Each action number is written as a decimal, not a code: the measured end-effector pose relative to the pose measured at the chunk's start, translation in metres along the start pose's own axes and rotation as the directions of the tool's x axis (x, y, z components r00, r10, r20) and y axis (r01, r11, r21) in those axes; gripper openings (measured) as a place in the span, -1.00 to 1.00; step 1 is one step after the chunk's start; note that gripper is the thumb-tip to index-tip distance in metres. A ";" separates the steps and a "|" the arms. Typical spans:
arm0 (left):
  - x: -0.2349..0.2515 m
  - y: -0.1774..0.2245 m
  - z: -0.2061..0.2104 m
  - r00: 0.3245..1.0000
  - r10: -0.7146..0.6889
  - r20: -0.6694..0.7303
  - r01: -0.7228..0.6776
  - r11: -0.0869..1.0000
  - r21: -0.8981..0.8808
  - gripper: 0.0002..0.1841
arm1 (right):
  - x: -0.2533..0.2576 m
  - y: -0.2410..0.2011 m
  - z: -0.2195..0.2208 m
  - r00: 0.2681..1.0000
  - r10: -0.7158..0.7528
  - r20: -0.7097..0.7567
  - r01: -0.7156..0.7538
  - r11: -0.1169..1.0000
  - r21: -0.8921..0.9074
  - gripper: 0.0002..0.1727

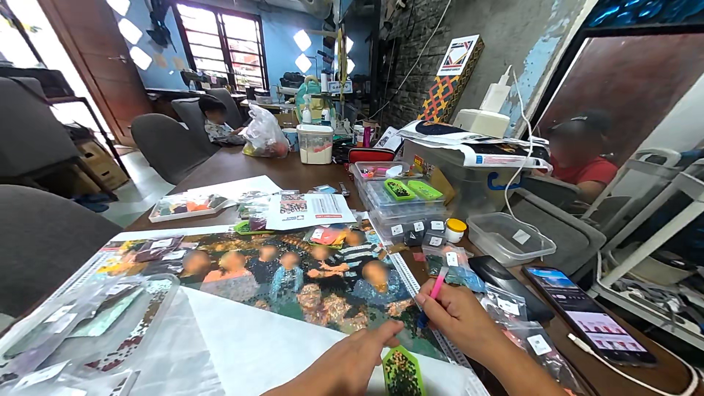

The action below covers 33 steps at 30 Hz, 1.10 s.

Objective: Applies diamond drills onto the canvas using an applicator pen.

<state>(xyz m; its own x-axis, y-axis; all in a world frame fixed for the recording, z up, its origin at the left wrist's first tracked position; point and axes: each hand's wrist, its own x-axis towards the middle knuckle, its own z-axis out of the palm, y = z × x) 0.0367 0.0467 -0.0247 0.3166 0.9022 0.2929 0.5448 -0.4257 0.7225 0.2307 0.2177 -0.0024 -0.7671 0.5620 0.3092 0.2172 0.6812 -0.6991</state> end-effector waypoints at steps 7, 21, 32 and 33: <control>-0.001 -0.001 0.001 1.000 0.007 -0.012 -0.007 1.000 0.001 0.16 | 0.000 0.003 -0.002 0.988 -0.135 0.068 0.136 0.991 -0.006 -0.65; 0.000 0.001 -0.001 1.000 -0.012 0.009 0.012 1.000 0.004 0.15 | 0.001 0.005 -0.007 0.966 -0.204 0.159 0.211 0.977 -0.027 -0.64; -0.001 0.002 -0.002 1.000 -0.011 0.003 0.011 1.000 -0.002 0.15 | 0.002 -0.007 -0.001 0.991 0.132 -0.007 -0.132 0.991 0.039 -0.71; 0.000 0.002 -0.001 1.000 -0.017 0.007 0.017 1.000 -0.003 0.15 | 0.002 -0.005 0.000 0.993 0.120 -0.012 -0.120 0.992 0.039 -0.71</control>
<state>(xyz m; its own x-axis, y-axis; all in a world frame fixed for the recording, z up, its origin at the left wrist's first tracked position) 0.0365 0.0456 -0.0224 0.3128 0.9087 0.2765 0.5475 -0.4103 0.7293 0.2282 0.2154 0.0022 -0.7279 0.6456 0.2310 0.2840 0.5904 -0.7555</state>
